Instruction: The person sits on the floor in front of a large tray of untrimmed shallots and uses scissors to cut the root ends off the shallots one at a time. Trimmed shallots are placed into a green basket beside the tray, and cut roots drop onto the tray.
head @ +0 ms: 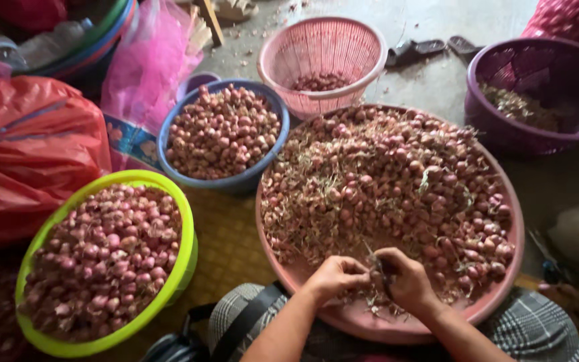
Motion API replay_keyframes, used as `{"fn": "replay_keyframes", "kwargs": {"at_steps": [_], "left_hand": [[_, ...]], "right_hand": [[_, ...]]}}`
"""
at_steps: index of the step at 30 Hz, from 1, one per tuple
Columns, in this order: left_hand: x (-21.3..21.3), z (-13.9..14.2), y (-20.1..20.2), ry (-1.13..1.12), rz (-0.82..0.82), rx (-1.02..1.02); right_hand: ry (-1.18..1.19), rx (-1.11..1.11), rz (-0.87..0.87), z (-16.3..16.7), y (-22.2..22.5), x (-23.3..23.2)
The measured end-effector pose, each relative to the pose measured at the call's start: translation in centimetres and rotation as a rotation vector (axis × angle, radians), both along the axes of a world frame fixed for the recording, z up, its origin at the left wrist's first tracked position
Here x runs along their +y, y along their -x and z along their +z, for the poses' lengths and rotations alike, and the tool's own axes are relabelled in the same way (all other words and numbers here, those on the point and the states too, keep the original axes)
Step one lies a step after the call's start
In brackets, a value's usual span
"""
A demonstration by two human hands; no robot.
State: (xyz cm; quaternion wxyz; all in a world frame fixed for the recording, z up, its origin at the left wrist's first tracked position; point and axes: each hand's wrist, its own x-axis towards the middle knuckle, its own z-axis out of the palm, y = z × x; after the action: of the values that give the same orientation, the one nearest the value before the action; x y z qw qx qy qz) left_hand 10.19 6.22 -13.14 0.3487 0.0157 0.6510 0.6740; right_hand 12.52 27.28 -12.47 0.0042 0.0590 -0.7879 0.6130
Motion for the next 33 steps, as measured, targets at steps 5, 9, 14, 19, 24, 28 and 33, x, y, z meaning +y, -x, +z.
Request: {"fn": "replay_keyframes", "kwargs": {"at_steps": [5, 9, 14, 19, 24, 28, 33], "left_hand": [[0.1, -1.3, 0.3, -0.004, 0.023, 0.024], [0.0, -1.9, 0.3, -0.03, 0.026, -0.018], [0.3, -2.7, 1.1, -0.069, -0.012, 0.095], [0.2, -2.9, 0.4, -0.109, 0.003, 0.269], [-0.1, -0.7, 0.3, -0.195, 0.263, 0.021], [-0.1, 0.4, 0.6, -0.339, 0.365, 0.019], [-0.3, -0.5, 0.5, -0.416, 0.374, -0.035]], "right_hand": [[-0.045, 0.308, 0.139, 2.5, 0.2, 0.5], [-0.047, 0.067, 0.17, 2.6, 0.4, 0.4], [0.163, 0.18, 0.111, 0.8, 0.4, -0.1], [0.329, 0.062, 0.075, 1.1, 2.1, 1.8], [-0.042, -0.185, 0.015, 3.6, 1.6, 3.3], [-0.335, -0.304, 0.079, 4.5, 0.1, 1.7], [-0.453, -0.363, 0.136, 4.2, -0.7, 0.6]]}}
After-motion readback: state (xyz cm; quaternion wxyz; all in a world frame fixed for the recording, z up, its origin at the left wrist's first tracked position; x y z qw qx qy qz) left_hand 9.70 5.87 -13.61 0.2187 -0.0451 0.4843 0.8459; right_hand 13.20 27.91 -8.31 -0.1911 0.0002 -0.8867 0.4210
